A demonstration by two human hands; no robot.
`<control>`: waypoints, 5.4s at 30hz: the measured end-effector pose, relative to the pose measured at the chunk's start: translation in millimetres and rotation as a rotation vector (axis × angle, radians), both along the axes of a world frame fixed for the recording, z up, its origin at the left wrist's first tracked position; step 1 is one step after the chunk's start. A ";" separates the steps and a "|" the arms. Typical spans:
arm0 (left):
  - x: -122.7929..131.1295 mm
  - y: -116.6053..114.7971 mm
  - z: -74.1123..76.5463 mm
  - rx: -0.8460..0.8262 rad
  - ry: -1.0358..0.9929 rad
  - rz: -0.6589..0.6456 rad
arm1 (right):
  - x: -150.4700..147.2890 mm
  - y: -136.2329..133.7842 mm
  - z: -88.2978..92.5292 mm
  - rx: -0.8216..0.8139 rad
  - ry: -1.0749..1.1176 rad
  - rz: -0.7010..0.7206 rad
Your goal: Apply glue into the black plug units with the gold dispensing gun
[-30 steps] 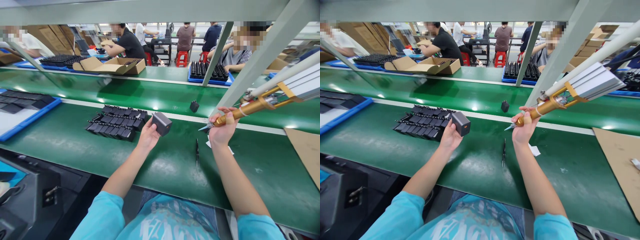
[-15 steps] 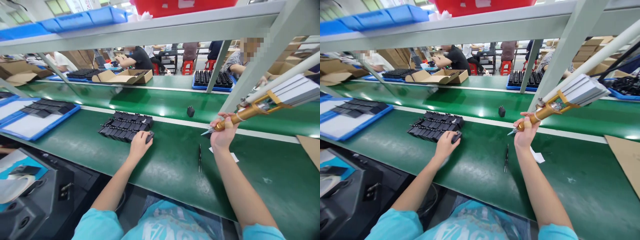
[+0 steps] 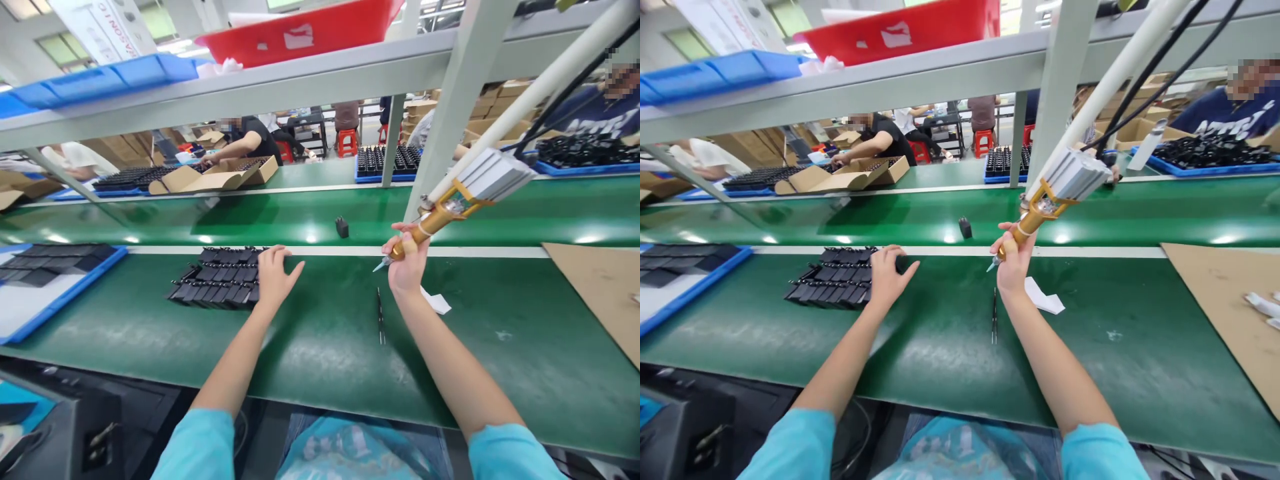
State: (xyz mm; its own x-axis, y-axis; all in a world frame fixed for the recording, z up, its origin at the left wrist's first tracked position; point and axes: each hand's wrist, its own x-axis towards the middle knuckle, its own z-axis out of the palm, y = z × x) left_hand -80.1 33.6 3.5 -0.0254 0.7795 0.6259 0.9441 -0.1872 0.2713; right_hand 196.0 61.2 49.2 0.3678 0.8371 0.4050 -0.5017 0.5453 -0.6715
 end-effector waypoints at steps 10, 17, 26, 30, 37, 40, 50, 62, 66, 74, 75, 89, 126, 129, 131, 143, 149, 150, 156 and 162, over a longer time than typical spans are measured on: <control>89.1 179.4 -9.8 -0.477 -0.356 -0.040 | -7.4 -5.3 -3.7 0.010 -0.018 0.051; 76.4 130.7 -8.2 -0.555 -0.377 -0.205 | -6.5 -4.5 -5.0 0.029 -0.019 0.051; 42.4 0.9 -10.1 -0.874 -0.328 -0.773 | -5.6 -3.2 -2.2 0.033 -0.033 0.044; 53.2 -16.6 -22.9 -0.713 -0.419 -0.663 | -5.6 -5.0 -1.0 0.036 -0.048 0.035; 66.4 -23.9 -31.1 -0.584 -0.406 -0.599 | -5.2 -6.5 -0.2 0.029 -0.079 0.026; 63.6 -24.8 -26.1 -0.511 -0.321 -0.576 | -5.2 -6.5 -0.4 0.032 -0.077 0.023; 36.6 -24.7 -9.9 -0.580 -0.282 -0.664 | -5.0 -7.2 0.0 0.026 -0.083 0.022; 49.8 -21.4 -28.5 -0.570 -0.380 -0.607 | -9.4 -16.5 8.4 -0.016 -0.076 0.031; 49.6 -30.2 -20.8 -0.581 -0.079 -0.603 | -12.8 -22.5 11.9 -0.022 -0.055 0.060; 67.7 -35.7 -27.1 -0.577 -0.165 -0.438 | -23.8 -39.9 21.5 -0.038 -0.041 0.145; 68.8 -36.8 -25.3 -0.578 -0.187 -0.425 | -25.0 -41.4 21.8 -0.027 -0.043 0.169; 77.8 -50.7 -7.7 -0.328 -0.272 -0.396 | -28.6 -47.5 20.9 0.016 -0.061 0.249; 99.5 -57.7 -11.9 -0.179 -0.279 -0.497 | -35.1 -59.3 24.4 0.068 -0.014 0.319; 102.2 -58.2 -12.6 -0.128 -0.290 -0.530 | -36.7 -62.2 25.6 0.064 -0.012 0.334; 103.4 -58.4 -12.6 -0.098 -0.303 -0.546 | -37.8 -64.1 26.5 0.072 -0.011 0.345; 101.5 -55.5 -16.2 -0.151 -0.331 -0.544 | -37.1 -63.9 26.5 0.076 -0.037 0.327; 97.6 -54.3 -10.4 -0.318 -0.456 -0.459 | -34.9 -58.3 24.6 0.089 -0.027 0.316; 96.4 -53.8 -9.3 -0.352 -0.470 -0.449 | -34.4 -57.6 24.4 0.090 -0.025 0.316; 78.0 -41.2 -10.1 -0.539 -0.275 -0.397 | -31.6 -50.0 22.0 0.096 -0.013 0.250; 55.3 -25.9 -12.5 -0.611 -0.125 -0.465 | -27.8 -41.9 20.3 0.075 -0.024 0.194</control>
State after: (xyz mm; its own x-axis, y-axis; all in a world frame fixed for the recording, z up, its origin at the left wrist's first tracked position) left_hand -24.8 7.8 -9.0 0.3467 0.9331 0.0955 0.7608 -0.3393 0.5533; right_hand 168.2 19.3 69.5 0.1920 0.8583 0.4759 -0.5867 0.4891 -0.6454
